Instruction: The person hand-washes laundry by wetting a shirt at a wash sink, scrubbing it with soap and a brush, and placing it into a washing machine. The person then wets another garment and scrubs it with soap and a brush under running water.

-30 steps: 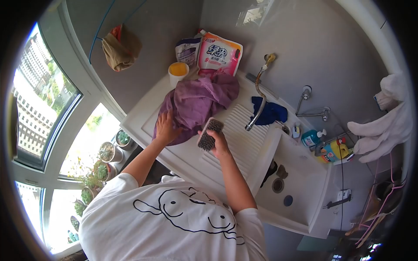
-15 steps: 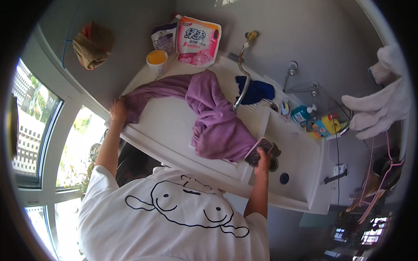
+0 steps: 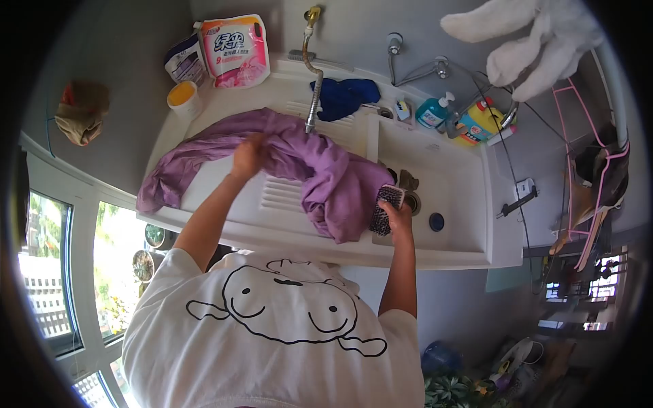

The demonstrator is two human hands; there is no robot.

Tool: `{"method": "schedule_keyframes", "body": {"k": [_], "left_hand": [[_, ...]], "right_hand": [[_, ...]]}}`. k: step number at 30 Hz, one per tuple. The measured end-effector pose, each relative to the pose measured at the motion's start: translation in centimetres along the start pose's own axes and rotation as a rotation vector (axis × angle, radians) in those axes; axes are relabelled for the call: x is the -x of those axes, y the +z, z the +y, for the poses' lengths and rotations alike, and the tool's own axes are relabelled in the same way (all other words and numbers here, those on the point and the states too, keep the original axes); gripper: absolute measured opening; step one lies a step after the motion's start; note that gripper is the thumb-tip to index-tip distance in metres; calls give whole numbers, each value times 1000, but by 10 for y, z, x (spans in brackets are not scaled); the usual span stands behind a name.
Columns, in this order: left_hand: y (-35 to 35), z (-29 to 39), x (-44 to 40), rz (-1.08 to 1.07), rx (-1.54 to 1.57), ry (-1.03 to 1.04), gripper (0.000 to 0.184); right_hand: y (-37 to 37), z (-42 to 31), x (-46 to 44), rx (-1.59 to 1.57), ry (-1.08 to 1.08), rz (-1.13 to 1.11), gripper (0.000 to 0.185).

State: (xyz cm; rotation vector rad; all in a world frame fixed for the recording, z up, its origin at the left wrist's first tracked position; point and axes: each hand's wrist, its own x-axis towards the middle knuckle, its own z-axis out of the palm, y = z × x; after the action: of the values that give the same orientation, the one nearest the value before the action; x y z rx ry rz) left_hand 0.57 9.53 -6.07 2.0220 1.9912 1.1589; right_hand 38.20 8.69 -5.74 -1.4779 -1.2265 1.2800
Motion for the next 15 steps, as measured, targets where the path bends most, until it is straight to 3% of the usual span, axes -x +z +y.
{"method": "schedule_keyframes", "body": {"k": [1,2,3,5,8,10,12,13,15], "left_hand": [[-12,-15,-6,115,-56,8,22],[-33,-24,-14,-5,-197,-211,22],[-55,-27,-20,207,-94,-129,24],[-76,-47,-29,393,-262,-180,27],[-102,-10,-8,424,-388,-148,34],[-110,8,24,404,-151,-199,30],[-109,8,68,469,28,-227,28],[-109,12,90,473,81,-336,26],[-106,22,126,354,164,-426,25]], "right_hand": [[2,-8,5,-10,2,7,33],[7,-25,15,-289,113,60,30],[12,-33,20,-566,226,109,26],[17,-33,14,-649,205,160,26],[19,-25,3,-644,164,88,27],[21,-19,-3,-572,159,-56,29],[36,-30,-5,-601,161,-76,29],[45,-36,-6,-629,167,-78,30],[64,-40,-23,-606,211,-41,33]]}}
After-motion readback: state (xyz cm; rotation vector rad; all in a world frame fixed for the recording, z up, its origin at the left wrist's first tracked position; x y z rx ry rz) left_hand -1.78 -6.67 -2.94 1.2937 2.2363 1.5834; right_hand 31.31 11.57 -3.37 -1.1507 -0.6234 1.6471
